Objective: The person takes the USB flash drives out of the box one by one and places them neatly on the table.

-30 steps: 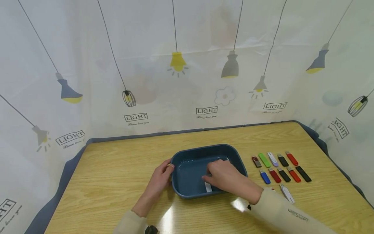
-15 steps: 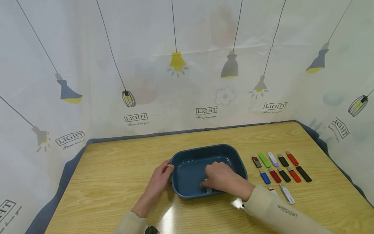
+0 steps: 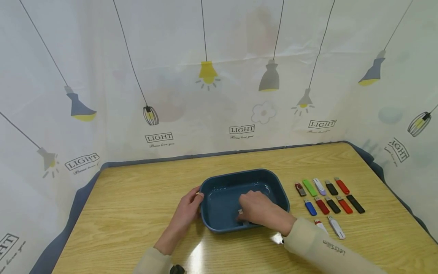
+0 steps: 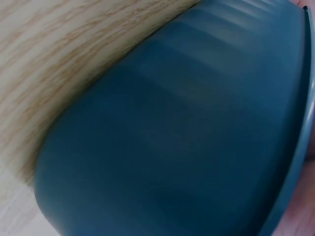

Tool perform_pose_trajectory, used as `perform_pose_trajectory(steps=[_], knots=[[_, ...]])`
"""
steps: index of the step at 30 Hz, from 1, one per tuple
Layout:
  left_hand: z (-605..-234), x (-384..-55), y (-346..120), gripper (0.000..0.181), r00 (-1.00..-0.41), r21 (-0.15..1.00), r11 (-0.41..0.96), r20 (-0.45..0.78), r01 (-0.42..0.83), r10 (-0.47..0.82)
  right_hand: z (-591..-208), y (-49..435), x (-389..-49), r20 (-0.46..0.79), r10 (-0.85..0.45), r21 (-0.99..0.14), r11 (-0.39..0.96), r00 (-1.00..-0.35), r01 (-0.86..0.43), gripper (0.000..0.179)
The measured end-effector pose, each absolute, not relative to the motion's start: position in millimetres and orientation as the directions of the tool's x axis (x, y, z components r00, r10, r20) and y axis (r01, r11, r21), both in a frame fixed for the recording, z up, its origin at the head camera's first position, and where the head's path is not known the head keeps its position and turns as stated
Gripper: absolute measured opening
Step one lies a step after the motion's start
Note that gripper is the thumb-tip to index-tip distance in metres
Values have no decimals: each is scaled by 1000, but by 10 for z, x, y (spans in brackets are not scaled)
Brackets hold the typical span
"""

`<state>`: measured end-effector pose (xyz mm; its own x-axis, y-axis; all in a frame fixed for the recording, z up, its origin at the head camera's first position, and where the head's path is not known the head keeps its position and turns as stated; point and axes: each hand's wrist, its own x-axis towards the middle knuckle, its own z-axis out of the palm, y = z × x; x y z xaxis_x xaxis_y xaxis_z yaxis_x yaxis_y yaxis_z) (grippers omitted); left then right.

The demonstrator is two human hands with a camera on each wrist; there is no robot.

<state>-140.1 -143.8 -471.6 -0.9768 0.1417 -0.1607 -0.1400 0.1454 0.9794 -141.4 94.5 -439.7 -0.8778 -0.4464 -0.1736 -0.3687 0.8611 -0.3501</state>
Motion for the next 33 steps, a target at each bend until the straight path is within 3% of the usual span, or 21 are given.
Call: perform_pose_trajectory(steps=[19,28,33], knots=[[-4717,-1401,-1442,46,-975,979,141,-165,-144,150,-4413,982,-1455,-149,-481,-346,844,-864,-410,49],[-4734,-1417,-1449,47,-974,980,146,-161,-138,161,-4361,1013,-1444,-68,-508,-368,812,-859,-452,54],[-4727,-1406,-1443,48,-976,979,151,-158,-135,151,-4292,1027,-1414,-61,-493,-401,809,-868,-431,39]])
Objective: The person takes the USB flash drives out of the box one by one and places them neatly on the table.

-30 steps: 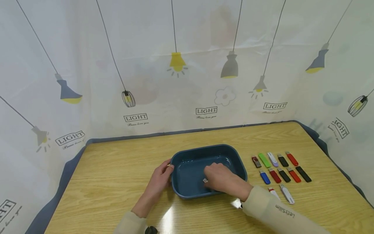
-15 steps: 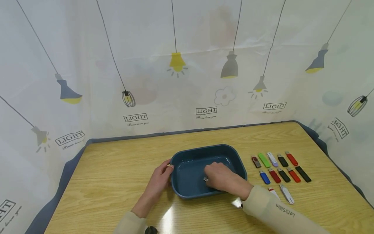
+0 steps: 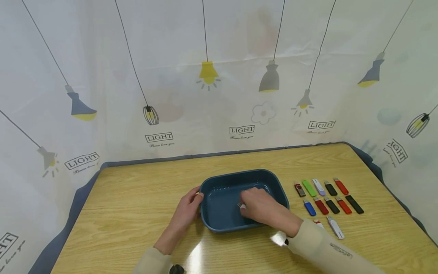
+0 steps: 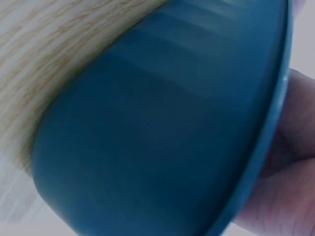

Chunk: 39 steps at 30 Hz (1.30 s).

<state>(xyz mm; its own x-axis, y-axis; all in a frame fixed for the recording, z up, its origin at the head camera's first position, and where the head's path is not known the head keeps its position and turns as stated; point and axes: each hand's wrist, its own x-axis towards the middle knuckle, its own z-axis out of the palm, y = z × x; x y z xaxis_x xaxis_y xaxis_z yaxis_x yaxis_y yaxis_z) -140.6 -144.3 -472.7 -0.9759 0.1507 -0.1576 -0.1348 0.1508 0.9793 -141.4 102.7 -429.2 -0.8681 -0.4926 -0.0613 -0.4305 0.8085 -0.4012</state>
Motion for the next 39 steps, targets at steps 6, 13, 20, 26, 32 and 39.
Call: perform_pose_trajectory(steps=[6,13,20,26,32,39], knots=[[-4735,-1405,-1449,48,-975,978,167,-154,-127,160,-4227,1071,-1333,-61,-434,-429,824,-899,-369,5],[-4739,-1407,-1445,47,-974,979,158,-157,-132,162,-4134,1137,-1256,-45,-375,-455,833,-926,-315,5],[-4726,-1394,-1440,49,-974,980,150,-154,-129,166,-4042,1300,-1227,-7,-358,-480,821,-934,-311,8],[-4740,-1394,-1433,51,-973,979,152,-158,-133,167,-3955,1448,-1172,-15,-342,-502,815,-940,-289,10],[-4726,-1383,-1428,49,-972,979,147,-168,-144,162,-3907,1630,-1086,-3,-303,-512,819,-953,-259,10],[-4720,-1384,-1435,49,-972,976,161,-170,-144,164,-3904,1837,-1030,-31,-244,-502,842,-969,-196,13]])
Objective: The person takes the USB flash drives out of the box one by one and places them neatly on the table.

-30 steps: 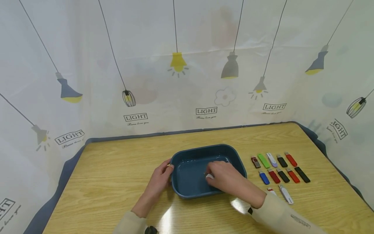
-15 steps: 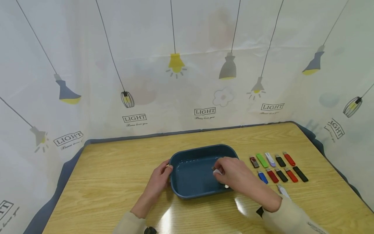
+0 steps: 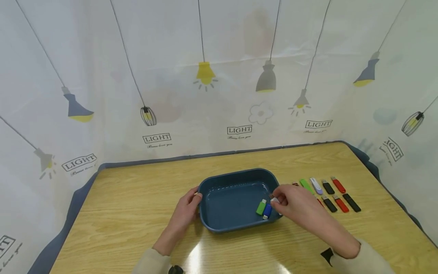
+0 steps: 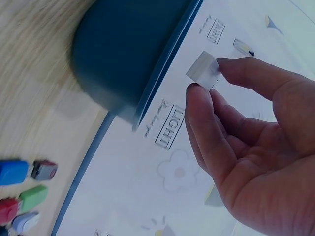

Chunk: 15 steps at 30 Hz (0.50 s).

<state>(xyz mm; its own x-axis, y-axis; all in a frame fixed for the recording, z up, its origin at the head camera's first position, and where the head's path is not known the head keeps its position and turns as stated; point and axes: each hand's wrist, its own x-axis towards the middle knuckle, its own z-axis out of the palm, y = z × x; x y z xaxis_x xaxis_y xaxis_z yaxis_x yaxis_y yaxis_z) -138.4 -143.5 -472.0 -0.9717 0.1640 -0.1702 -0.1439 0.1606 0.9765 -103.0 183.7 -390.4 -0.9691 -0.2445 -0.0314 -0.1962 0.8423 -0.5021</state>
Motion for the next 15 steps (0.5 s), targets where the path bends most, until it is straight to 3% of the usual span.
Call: perform_pose_trajectory(steps=[9,15], knots=[[-4735,-1394,-1445,50,-970,978,155,-167,-140,176,-3971,2130,-925,24,-198,-471,862,-980,-186,11],[-4743,-1410,-1447,48,-971,978,151,-171,-146,168,-3993,2394,-886,-35,-136,-475,874,-990,-103,16]])
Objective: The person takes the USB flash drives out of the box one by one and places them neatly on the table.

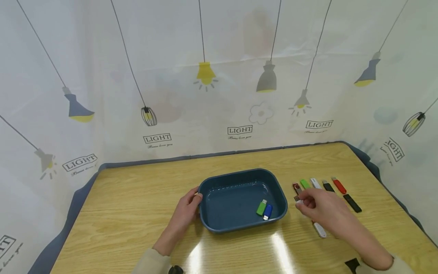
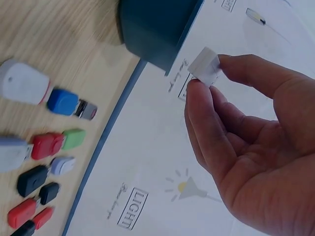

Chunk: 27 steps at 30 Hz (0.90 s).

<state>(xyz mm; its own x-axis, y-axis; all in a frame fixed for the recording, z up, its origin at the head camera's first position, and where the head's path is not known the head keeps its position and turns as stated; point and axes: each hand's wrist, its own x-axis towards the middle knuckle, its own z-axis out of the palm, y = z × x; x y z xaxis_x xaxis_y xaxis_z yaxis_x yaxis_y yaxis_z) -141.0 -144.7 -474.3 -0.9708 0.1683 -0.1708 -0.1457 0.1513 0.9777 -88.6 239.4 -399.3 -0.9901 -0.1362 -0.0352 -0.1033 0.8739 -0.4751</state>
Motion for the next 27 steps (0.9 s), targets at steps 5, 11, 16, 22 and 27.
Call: perform_pose_trajectory(steps=[5,11,16,22,27], knots=[[-4741,-1408,-1451,48,-971,980,142,-166,-143,172,-4000,2542,-846,-58,-103,-487,871,-993,-62,20],[-4715,-1391,-1447,50,-973,981,146,-152,-128,172,-4030,2686,-821,-91,-94,-464,885,-991,-41,20],[-4707,-1393,-1443,51,-973,980,156,-151,-124,173,-4105,2885,-820,-137,-78,-445,896,-987,-9,26],[-4712,-1395,-1443,48,-974,980,137,-166,-145,155,-4232,3144,-797,-183,-70,-420,907,-981,13,25],[-4720,-1392,-1446,49,-974,980,139,-161,-140,158,-4325,3337,-756,-239,-54,-404,914,-969,49,32]])
